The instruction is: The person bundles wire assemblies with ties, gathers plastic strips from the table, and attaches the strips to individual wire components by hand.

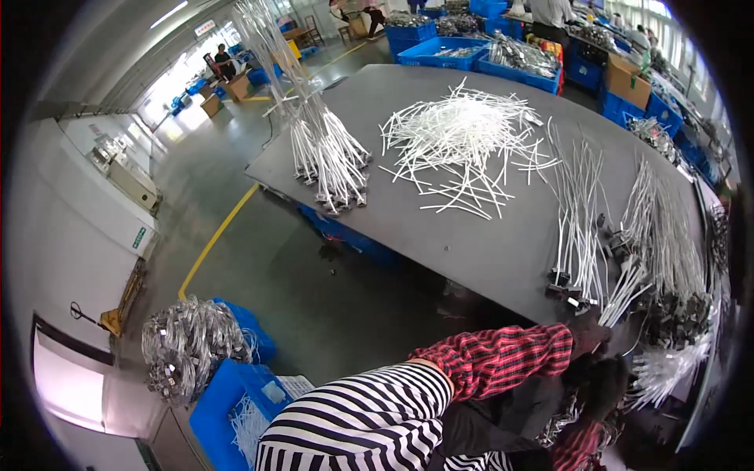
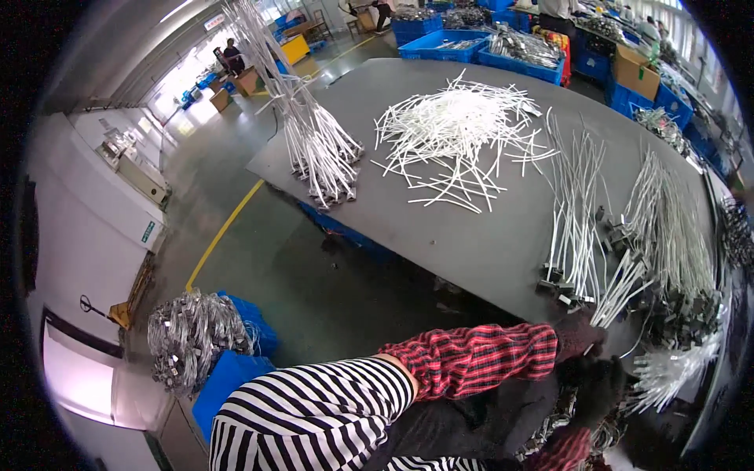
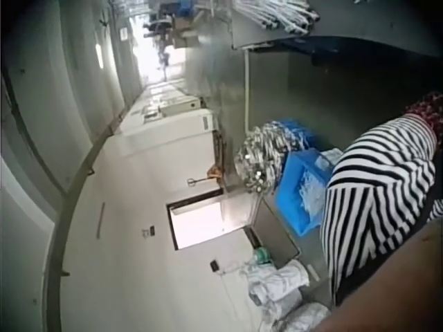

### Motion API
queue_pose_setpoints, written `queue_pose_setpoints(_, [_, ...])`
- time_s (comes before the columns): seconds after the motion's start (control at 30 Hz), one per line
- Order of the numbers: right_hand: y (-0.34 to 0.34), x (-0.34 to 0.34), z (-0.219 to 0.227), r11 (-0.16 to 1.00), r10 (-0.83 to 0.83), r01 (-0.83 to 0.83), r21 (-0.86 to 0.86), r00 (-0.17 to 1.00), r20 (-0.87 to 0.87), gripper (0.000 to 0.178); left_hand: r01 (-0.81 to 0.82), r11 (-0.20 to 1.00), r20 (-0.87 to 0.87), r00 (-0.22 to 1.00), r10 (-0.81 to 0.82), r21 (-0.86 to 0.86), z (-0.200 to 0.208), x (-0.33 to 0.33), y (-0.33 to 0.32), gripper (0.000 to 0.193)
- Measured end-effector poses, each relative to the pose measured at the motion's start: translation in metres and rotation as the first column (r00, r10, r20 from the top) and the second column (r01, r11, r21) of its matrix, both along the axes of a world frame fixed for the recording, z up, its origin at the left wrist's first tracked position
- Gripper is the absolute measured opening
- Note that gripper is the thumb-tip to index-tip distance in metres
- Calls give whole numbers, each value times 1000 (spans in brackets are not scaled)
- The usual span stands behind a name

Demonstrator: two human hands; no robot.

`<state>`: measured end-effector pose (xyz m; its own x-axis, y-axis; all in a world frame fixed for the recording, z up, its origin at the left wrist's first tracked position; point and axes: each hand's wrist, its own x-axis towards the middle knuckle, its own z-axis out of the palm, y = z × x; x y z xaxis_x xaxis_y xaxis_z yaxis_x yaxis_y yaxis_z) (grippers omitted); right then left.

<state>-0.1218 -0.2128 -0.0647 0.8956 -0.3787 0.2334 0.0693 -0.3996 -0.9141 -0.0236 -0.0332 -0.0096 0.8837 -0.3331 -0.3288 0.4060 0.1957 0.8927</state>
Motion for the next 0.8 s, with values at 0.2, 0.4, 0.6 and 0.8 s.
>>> queue_pose_setpoints(0.2, [86,-138,9,948,-131,197,249,957,-259,18,187,966,-24,982,-185,177,-54,-59,-73,28])
queue_pose_setpoints(0.4, [101,-261,-48,675,-676,732,-91,564,-475,19,-11,1000,-207,978,16,25,-54,-86,-89,39])
queue_pose_setpoints(0.6, [92,-465,-31,611,-466,790,50,410,-784,22,119,949,-52,989,-140,-291,-36,-45,-37,34])
queue_pose_setpoints(0.8, [90,-516,-48,559,-507,821,121,454,-733,22,-35,875,-64,998,5,-483,12,-7,-7,32])
